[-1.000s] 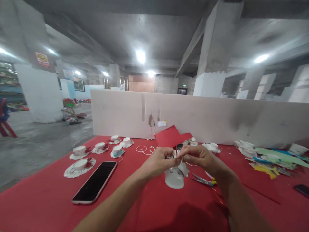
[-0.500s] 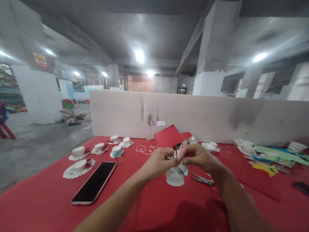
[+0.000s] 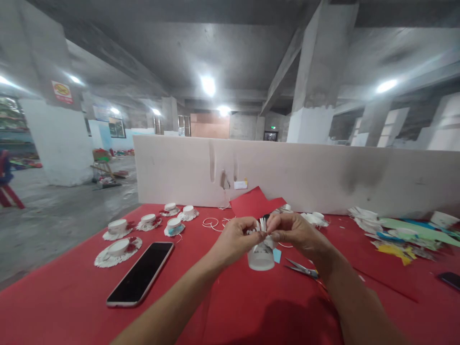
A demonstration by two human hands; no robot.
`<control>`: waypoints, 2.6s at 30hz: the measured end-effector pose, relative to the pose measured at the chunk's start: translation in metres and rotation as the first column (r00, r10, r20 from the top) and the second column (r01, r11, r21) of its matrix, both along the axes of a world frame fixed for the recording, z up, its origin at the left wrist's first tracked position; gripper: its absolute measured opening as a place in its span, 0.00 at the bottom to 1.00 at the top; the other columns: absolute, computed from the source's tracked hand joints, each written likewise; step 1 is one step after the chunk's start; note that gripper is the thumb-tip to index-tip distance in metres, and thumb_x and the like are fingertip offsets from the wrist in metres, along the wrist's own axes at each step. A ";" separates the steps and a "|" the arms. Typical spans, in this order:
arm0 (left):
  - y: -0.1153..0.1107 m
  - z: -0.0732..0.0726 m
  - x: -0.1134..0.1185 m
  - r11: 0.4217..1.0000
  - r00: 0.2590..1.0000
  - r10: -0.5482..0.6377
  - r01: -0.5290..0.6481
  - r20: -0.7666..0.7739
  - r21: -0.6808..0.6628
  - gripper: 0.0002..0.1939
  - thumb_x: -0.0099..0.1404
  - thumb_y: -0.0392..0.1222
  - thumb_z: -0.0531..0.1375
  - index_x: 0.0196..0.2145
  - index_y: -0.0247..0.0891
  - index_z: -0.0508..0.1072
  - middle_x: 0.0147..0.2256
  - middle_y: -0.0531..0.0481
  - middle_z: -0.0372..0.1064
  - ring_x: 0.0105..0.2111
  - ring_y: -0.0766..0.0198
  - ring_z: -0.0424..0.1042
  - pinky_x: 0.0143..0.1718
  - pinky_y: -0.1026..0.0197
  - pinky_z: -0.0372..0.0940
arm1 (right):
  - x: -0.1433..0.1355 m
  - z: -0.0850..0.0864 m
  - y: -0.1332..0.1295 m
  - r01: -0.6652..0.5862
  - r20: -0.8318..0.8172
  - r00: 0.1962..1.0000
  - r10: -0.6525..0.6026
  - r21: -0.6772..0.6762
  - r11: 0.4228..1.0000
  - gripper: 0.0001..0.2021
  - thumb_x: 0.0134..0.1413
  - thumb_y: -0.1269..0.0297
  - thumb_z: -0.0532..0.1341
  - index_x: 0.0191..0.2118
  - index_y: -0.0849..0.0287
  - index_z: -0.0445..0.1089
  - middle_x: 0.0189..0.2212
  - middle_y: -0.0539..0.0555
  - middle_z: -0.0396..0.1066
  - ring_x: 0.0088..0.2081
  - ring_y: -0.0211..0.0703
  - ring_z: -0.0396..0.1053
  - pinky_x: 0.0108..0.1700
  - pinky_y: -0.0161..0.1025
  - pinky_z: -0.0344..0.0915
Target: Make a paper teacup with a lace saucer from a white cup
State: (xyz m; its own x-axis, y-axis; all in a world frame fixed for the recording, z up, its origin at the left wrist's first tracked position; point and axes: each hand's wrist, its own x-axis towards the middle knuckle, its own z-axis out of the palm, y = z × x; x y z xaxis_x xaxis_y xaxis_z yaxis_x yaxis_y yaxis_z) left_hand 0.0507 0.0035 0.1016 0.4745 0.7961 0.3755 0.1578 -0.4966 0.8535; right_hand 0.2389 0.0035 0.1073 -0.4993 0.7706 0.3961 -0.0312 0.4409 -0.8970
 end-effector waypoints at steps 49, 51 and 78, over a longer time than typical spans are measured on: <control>-0.004 -0.001 0.006 0.975 0.985 0.167 -0.171 0.038 0.144 0.06 0.55 0.41 0.55 0.24 0.36 0.64 0.21 0.56 0.58 0.22 0.71 0.56 0.22 0.68 0.50 | -0.012 0.014 -0.024 0.365 0.346 0.767 -0.541 0.457 0.811 0.05 0.53 0.67 0.55 0.28 0.59 0.64 0.26 0.50 0.66 0.28 0.38 0.62 0.29 0.34 0.58; -0.005 -0.001 0.006 0.972 0.984 0.173 -0.176 0.035 0.158 0.06 0.55 0.41 0.55 0.24 0.36 0.64 0.21 0.56 0.58 0.22 0.71 0.55 0.22 0.68 0.50 | -0.013 0.014 -0.024 0.375 0.347 0.750 -0.563 0.477 0.795 0.04 0.52 0.68 0.55 0.28 0.59 0.65 0.25 0.50 0.66 0.28 0.38 0.63 0.30 0.34 0.58; 0.000 -0.007 0.006 0.970 0.989 0.147 -0.140 -0.019 0.199 0.08 0.58 0.43 0.54 0.26 0.36 0.65 0.21 0.56 0.59 0.21 0.72 0.57 0.21 0.69 0.49 | -0.005 0.009 -0.010 0.304 0.306 0.879 -0.366 0.233 0.924 0.14 0.53 0.56 0.57 0.29 0.62 0.69 0.22 0.50 0.66 0.26 0.36 0.62 0.28 0.33 0.58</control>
State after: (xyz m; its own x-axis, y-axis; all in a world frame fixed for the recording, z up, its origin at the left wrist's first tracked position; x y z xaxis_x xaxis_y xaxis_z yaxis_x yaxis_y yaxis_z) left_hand 0.0570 0.0031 0.0943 0.3756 0.7691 0.5171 0.2663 -0.6240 0.7346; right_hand 0.2338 -0.0069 0.1158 -0.3505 0.8503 0.3927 0.4364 0.5193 -0.7348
